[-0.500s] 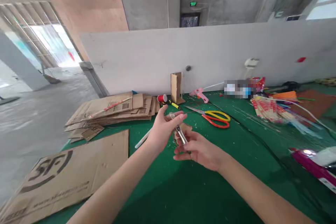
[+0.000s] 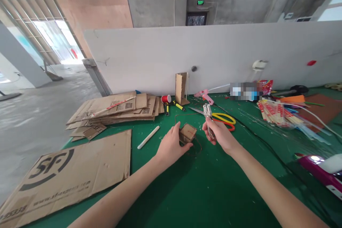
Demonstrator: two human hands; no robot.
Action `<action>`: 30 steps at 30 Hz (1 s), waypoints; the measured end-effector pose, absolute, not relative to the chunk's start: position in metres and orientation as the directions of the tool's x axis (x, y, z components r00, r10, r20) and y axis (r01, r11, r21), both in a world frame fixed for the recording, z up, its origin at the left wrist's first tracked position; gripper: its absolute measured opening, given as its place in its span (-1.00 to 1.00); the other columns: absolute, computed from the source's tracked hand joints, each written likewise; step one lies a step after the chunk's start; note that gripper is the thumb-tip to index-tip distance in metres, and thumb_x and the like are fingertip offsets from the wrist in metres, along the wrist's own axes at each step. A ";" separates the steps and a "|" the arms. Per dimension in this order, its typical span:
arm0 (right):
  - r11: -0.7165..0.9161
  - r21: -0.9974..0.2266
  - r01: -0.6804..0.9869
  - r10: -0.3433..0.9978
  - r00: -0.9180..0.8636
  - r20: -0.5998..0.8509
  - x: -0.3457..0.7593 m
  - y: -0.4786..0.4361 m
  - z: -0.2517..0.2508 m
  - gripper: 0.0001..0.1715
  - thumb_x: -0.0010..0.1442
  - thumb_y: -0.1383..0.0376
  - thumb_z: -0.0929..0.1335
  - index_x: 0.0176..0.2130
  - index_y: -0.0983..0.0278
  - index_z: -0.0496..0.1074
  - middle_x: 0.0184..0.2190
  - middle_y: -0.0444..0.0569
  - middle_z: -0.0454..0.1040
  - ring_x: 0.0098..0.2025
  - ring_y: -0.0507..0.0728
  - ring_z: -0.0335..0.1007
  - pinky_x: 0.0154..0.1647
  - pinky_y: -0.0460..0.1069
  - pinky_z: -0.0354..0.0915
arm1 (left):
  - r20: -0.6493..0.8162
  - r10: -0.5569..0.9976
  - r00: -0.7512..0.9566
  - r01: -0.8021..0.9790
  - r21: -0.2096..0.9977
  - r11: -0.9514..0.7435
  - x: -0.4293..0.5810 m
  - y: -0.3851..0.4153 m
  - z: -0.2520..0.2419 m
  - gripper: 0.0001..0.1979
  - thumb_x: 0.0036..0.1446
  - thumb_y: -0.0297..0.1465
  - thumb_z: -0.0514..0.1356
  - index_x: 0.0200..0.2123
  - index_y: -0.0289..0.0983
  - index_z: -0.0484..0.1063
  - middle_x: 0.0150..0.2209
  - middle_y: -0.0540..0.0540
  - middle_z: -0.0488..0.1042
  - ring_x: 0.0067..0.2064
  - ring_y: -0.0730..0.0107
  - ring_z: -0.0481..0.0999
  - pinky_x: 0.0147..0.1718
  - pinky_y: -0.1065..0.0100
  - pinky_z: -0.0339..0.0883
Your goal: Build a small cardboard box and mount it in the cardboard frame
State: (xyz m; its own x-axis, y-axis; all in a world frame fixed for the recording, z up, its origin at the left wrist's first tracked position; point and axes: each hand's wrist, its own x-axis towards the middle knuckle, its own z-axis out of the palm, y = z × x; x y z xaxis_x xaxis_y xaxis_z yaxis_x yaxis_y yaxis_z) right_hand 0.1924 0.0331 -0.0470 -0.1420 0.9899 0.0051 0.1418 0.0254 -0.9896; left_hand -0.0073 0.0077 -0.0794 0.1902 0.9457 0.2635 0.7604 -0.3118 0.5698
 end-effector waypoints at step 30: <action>0.054 -0.933 0.355 0.899 -0.425 -0.109 0.180 0.022 -0.064 -0.19 0.23 -0.25 0.03 -0.45 0.32 0.39 -0.58 -0.13 0.27 -0.62 -0.03 0.14 -0.54 -0.07 0.07 | 0.645 0.751 0.142 0.760 0.415 -0.500 -0.061 0.022 -0.072 -0.44 0.02 -0.28 0.29 0.07 -0.19 0.18 0.03 -0.18 0.36 0.05 0.18 0.43 -0.06 0.19 0.41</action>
